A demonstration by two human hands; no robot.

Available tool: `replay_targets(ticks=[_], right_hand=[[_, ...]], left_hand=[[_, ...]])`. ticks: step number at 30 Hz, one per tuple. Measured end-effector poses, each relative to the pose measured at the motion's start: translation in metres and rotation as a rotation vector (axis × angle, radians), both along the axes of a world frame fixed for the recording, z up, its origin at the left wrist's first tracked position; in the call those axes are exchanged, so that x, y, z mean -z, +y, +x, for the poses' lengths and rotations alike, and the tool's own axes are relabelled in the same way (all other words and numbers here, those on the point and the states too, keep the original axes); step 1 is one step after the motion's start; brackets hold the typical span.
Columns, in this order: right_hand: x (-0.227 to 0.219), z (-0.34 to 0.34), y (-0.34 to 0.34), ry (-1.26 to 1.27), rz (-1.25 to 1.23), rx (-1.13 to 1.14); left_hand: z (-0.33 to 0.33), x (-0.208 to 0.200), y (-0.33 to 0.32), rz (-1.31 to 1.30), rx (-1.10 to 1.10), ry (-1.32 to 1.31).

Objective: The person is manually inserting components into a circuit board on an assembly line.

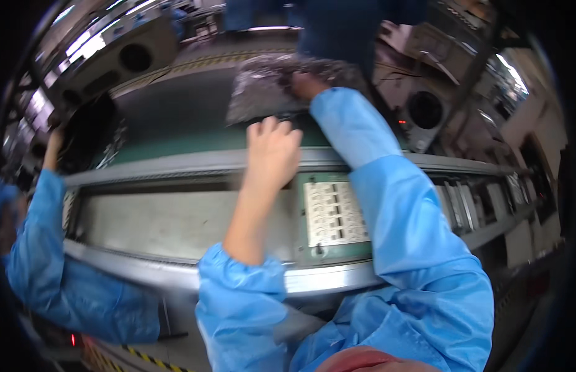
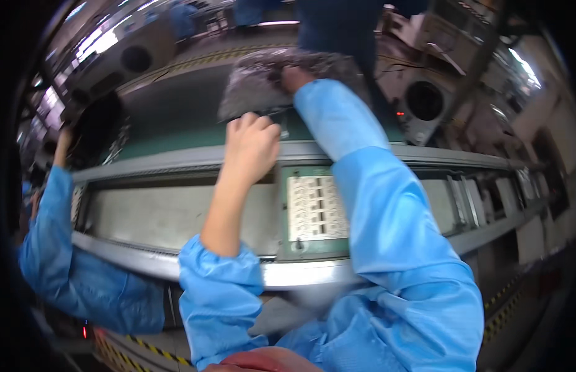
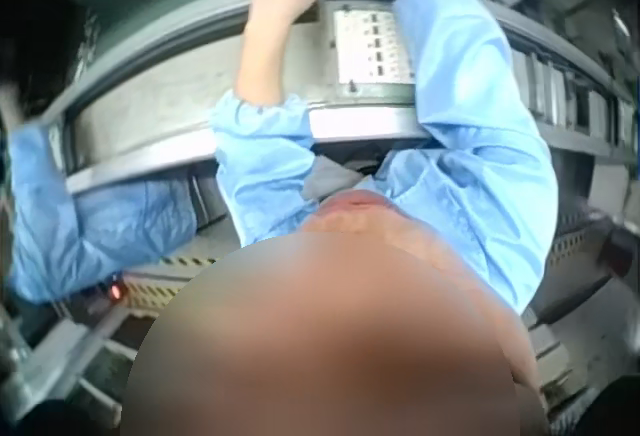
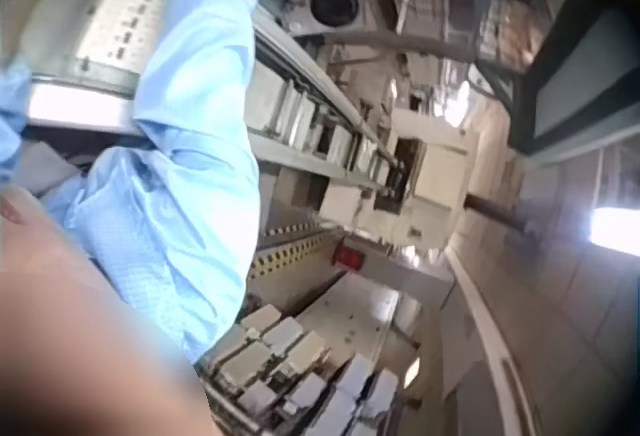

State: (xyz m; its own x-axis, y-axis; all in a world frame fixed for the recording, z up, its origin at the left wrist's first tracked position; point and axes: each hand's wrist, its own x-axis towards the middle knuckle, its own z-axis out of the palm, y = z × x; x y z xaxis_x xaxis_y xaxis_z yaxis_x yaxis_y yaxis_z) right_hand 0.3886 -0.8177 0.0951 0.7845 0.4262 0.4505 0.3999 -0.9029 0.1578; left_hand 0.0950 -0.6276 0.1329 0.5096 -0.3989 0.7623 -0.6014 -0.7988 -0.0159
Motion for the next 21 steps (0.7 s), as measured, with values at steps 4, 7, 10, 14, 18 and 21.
replay_targets(ticks=[4, 7, 10, 14, 18, 21], right_hand=[[0.012, -0.039, 0.066, 0.347, 0.254, -0.21], [-0.008, -0.026, 0.017, 0.203, -0.001, -0.093], [-0.024, -0.015, 0.007, 0.112, 0.007, -0.087], [-0.026, -0.012, 0.031, 0.008, -0.155, -0.193], [-0.103, 0.046, -0.057, -0.037, -0.13, -0.311], [-0.105, 0.055, -0.055, 0.127, 0.35, -0.151]], left_hand=[[-0.012, 0.012, 0.03, 0.024, -0.083, 0.094], [-0.001, 0.003, 0.007, -0.002, -0.011, 0.017], [-0.005, 0.0, 0.011, 0.021, -0.057, 0.113], [-0.014, 0.014, 0.031, 0.102, -0.171, 0.313], [-0.013, -0.007, 0.007, 0.095, -0.111, 0.289], [-0.014, 0.006, 0.016, 0.097, -0.134, 0.332]])
